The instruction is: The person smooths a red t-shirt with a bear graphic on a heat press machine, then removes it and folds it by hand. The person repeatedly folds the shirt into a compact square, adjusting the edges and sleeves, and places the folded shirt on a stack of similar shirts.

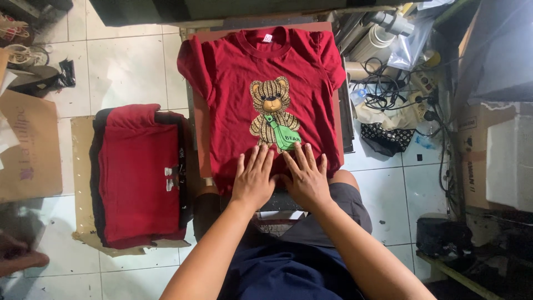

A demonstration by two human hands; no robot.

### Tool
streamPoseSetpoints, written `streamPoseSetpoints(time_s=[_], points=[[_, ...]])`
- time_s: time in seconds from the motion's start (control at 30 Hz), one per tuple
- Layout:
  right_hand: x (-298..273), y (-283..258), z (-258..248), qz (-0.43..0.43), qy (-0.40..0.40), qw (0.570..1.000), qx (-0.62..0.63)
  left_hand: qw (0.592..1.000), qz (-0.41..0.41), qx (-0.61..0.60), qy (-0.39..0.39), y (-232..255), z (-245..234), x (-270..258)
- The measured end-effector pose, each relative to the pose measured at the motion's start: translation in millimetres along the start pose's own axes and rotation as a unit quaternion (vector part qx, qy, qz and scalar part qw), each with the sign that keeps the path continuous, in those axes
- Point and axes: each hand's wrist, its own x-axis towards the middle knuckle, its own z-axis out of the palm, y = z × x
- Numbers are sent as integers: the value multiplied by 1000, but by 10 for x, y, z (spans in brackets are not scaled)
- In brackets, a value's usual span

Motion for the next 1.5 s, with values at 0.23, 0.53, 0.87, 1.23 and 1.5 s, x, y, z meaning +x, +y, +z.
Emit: streamPoseSetpoints(time_s=[0.23,0.53,0.87,1.23,1.5], points=[[28,27,-34,0,-28,1000,-5,998,-46,11,-39,-83,-329,400],[482,101,47,5,54,998,17,996,-42,63,-41,-180,-286,323],[671,158,-276,18,-38,999,5,996,-72,33,-35,-255,-334,206],[425,190,-165,16,-21,1000,1,995,-81,51,-34,-255,-267,223],[286,-131,-103,-19,-36,999,3,994,-91,56,-35,-47,-224,90]])
